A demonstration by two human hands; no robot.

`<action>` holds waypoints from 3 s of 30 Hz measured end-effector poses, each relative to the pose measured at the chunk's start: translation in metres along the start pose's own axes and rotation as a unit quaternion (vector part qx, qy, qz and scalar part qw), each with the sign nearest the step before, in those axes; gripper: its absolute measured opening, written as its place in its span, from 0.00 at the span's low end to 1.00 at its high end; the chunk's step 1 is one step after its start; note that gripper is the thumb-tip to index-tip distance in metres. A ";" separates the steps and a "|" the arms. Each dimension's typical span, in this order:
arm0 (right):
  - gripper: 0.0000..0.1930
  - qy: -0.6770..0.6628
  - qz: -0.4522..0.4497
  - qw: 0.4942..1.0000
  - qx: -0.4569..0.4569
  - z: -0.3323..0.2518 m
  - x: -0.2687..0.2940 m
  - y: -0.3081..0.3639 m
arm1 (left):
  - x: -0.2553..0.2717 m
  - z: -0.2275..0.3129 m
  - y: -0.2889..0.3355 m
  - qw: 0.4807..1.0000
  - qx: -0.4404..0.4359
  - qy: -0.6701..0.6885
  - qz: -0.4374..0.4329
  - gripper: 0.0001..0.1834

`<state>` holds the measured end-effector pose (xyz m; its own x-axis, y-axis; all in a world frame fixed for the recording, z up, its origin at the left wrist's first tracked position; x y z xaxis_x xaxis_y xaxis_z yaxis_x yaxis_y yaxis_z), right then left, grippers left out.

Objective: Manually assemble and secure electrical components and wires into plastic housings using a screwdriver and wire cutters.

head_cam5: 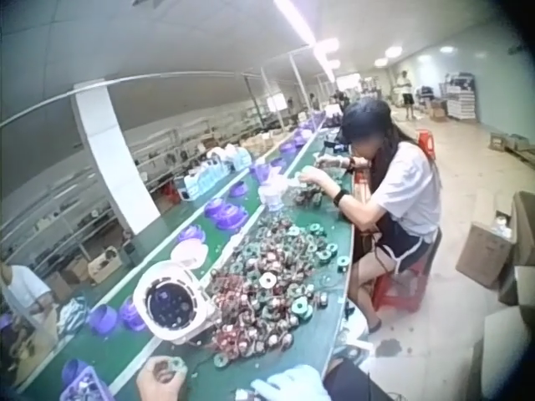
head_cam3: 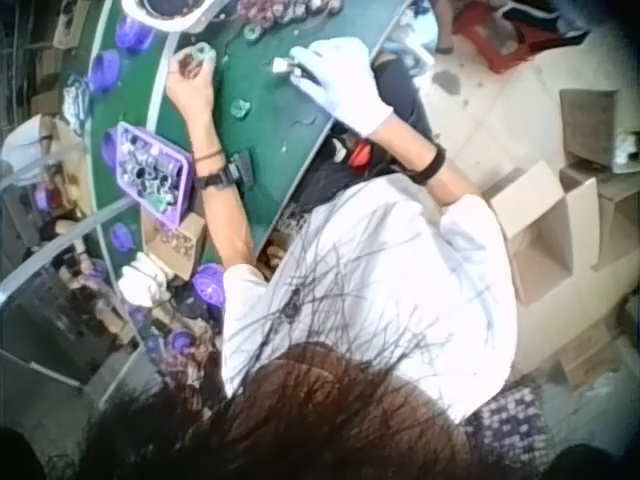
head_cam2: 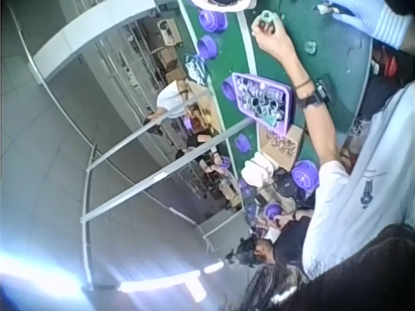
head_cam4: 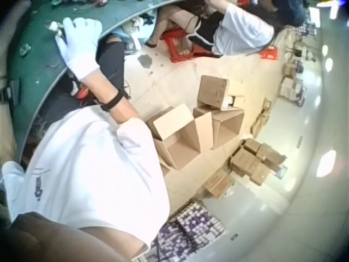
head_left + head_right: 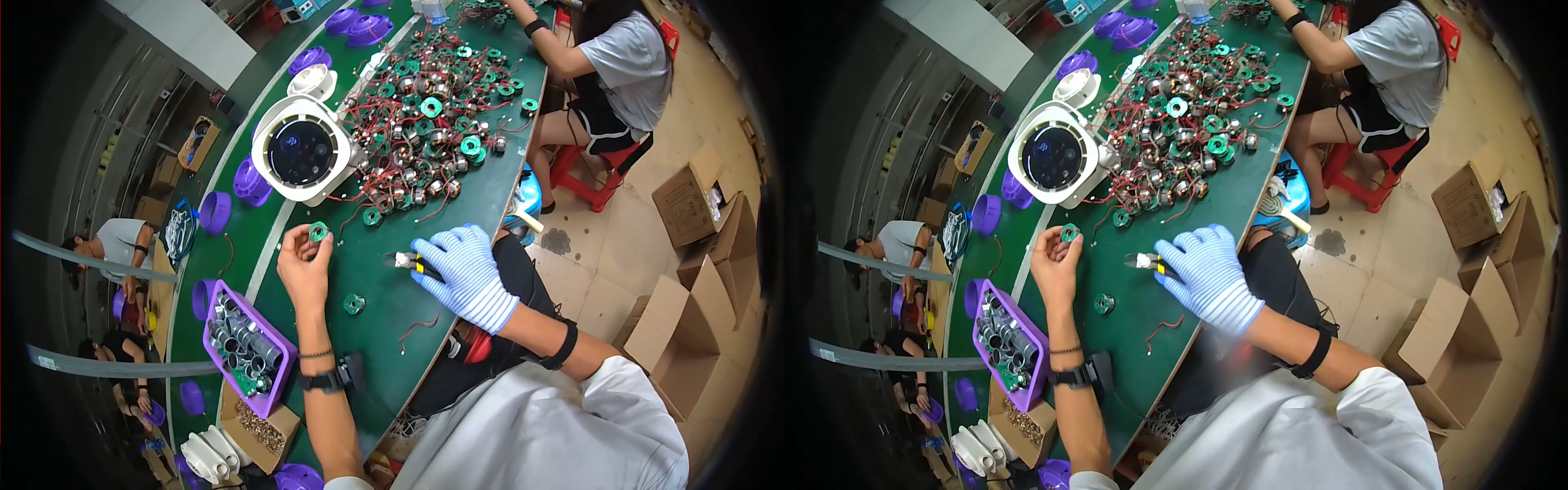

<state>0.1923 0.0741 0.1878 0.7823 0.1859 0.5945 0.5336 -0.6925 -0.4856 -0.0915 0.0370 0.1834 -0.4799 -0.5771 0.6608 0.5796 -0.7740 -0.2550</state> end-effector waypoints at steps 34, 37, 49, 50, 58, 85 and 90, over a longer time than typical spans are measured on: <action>0.26 -0.059 -0.175 0.977 -0.106 -0.065 -0.027 -0.007 | 0.054 0.057 0.124 0.963 -0.169 -0.104 0.185 0.21; 0.22 -0.069 -0.160 0.981 -0.089 -0.066 -0.028 -0.005 | 0.054 0.059 0.125 0.961 -0.172 -0.108 0.189 0.21; 0.12 -0.194 -0.242 0.937 -0.163 -0.046 -0.047 -0.004 | 0.050 0.057 0.126 0.964 -0.177 -0.102 0.169 0.21; 0.12 -0.194 -0.241 0.937 -0.163 -0.042 -0.047 -0.005 | 0.048 0.056 0.126 0.964 -0.178 -0.101 0.169 0.21; 0.22 -0.097 -0.163 0.971 -0.148 -0.033 -0.032 -0.009 | 0.043 0.036 0.120 0.987 -0.069 -0.013 0.144 0.19; 0.26 -0.007 -0.047 0.999 -0.009 -0.006 -0.017 0.000 | -0.049 0.061 -0.004 0.974 -0.026 -0.186 -0.129 0.25; 0.25 -0.063 -0.005 0.998 -0.005 -0.005 -0.012 0.003 | -0.052 0.055 -0.009 0.973 -0.082 -0.172 -0.127 0.22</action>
<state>0.1833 0.0662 0.1823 0.8118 0.2775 0.5138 0.5383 -0.6966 -0.4743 -0.0353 0.0884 0.1898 -0.3286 -0.2614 0.9076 0.3437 -0.9282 -0.1429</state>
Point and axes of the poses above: each hand's wrist, its own y-axis away from the middle knuckle, its own x-axis out of the back of the hand, z = x × y, the point moved 7 cm from there along -y, towards the middle knuckle, and after that the axes turned 14 degrees about -y, right-handed, at the moved point
